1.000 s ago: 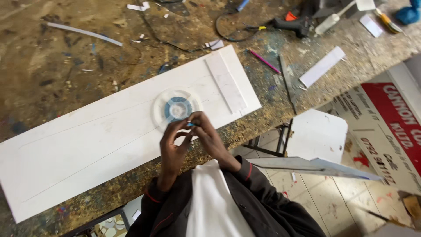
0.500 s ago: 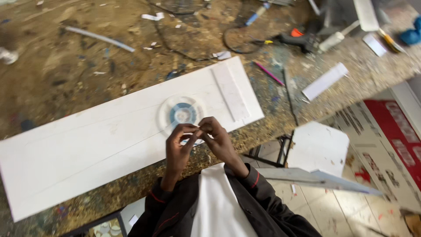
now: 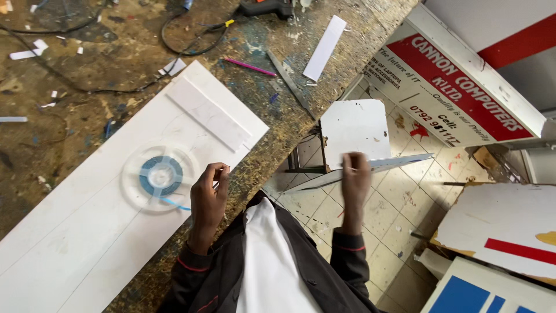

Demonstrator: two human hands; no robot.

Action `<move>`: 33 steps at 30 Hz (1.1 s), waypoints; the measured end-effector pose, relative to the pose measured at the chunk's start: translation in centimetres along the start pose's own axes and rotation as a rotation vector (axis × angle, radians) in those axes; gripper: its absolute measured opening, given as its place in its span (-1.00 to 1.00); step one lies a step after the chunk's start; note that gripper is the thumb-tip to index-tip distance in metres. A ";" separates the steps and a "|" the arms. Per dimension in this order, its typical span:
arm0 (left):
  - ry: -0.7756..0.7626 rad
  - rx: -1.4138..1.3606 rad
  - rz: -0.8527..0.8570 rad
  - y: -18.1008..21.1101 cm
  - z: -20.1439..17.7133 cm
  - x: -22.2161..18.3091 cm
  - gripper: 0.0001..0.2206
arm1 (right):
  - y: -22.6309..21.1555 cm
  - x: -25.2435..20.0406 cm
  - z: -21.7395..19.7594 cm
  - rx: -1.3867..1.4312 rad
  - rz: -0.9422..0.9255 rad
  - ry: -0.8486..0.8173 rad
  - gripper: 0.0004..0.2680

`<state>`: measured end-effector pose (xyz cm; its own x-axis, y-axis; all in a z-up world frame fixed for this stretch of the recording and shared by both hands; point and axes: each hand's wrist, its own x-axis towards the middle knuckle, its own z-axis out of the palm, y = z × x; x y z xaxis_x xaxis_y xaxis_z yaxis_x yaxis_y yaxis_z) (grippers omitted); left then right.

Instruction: The person traces a template onto a panel with a pencil, then unrolls a reel of LED strip lighting and positions the strip onto a board.

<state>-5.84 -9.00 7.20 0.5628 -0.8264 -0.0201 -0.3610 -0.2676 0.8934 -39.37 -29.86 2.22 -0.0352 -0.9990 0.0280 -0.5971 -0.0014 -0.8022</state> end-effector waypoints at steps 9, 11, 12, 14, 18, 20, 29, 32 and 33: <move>-0.088 0.289 -0.068 -0.4 4.4 3.1 -0.84 | 13.9 10.0 -9.6 -0.608 -0.232 -0.483 -0.46; -0.077 0.301 -0.073 -0.3 4.7 4.1 -0.82 | 14.2 12.5 -9.9 -0.687 -0.219 -0.503 -0.50; -0.074 0.298 -0.076 -0.2 5.0 3.9 -0.81 | 14.5 13.1 -10.9 -0.783 -0.201 -0.516 -0.53; -0.067 0.298 -0.083 0.5 5.3 3.6 -0.80 | 14.8 13.2 -11.5 -0.845 -0.234 -0.552 -0.71; -0.071 0.315 -0.052 1.7 5.6 2.4 -0.83 | 12.9 11.4 -12.3 -0.850 -0.332 -0.712 -0.87; -0.060 0.298 -0.023 1.2 6.4 1.2 -0.85 | 12.1 8.7 -12.6 -0.830 -0.383 -0.720 -0.87; 0.037 0.216 0.035 -1.1 7.3 -6.4 -0.84 | 10.7 -2.5 -20.9 -0.773 -0.207 -0.803 -0.84; 0.091 0.207 0.042 -1.9 7.6 -8.7 -0.88 | 11.6 -5.2 -25.6 -0.777 -0.148 -0.685 -0.83; 0.118 0.205 0.079 -1.9 7.8 -8.8 -0.86 | 11.6 -5.6 -27.2 -0.787 -0.117 -0.595 -0.82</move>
<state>-15.88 -5.05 2.15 0.6054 -0.7883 0.1097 -0.5439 -0.3091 0.7801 -67.90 -23.10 8.94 0.3374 -0.8546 -0.3947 -0.9404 -0.2867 -0.1829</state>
